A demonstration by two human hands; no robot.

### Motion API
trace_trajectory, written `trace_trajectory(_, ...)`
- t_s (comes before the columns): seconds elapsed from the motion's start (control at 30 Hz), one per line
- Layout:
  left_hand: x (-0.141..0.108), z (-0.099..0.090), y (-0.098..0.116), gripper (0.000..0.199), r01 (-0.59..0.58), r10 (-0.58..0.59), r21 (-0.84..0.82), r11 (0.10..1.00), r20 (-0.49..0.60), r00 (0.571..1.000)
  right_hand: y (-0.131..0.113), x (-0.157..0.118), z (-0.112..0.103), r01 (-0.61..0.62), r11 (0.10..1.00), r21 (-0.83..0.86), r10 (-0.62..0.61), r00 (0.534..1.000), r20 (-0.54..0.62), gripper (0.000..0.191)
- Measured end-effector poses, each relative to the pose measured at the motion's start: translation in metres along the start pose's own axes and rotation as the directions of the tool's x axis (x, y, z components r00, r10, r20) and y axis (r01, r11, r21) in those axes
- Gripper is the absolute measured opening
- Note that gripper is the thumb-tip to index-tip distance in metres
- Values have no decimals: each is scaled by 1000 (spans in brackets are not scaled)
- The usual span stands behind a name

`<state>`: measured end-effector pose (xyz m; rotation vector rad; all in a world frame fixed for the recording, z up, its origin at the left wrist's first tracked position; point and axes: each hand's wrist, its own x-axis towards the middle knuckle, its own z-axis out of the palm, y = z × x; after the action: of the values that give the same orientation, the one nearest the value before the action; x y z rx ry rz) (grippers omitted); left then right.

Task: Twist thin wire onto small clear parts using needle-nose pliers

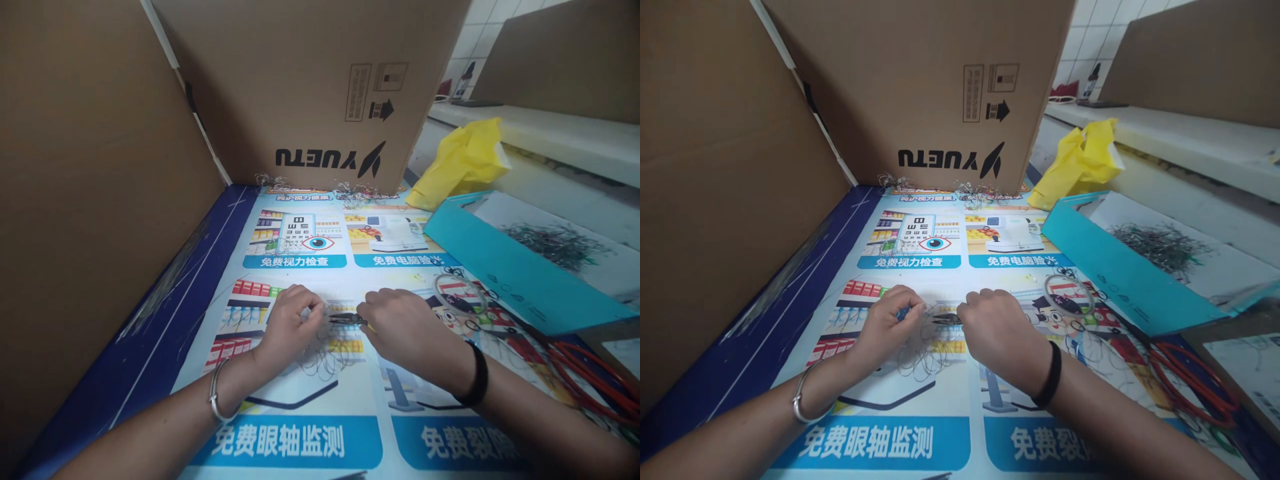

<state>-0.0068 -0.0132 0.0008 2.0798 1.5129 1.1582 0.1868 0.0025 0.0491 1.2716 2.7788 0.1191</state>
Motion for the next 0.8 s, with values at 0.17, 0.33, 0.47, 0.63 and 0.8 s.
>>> trace_trajectory(0.17,0,0,-2,17,32,-32,-34,999,-7,999,11,-9,2,-46,997,67,45,999,11,17)
trace_trajectory(0.33,0,-2,-1,18,65,-68,-51,997,-80,994,23,-21,7,-114,965,236,86,988,125,24)
trace_trajectory(0.47,-1,-3,0,17,52,-61,-67,996,-130,990,22,-27,8,-153,942,301,107,981,163,23)
trace_trajectory(0.63,-1,-3,2,17,40,-49,-65,997,-136,989,12,-24,6,-144,961,236,117,985,128,24)
trace_trajectory(0.8,-2,-3,2,17,30,-38,-59,998,-131,991,6,-21,6,-135,969,207,102,981,164,23)
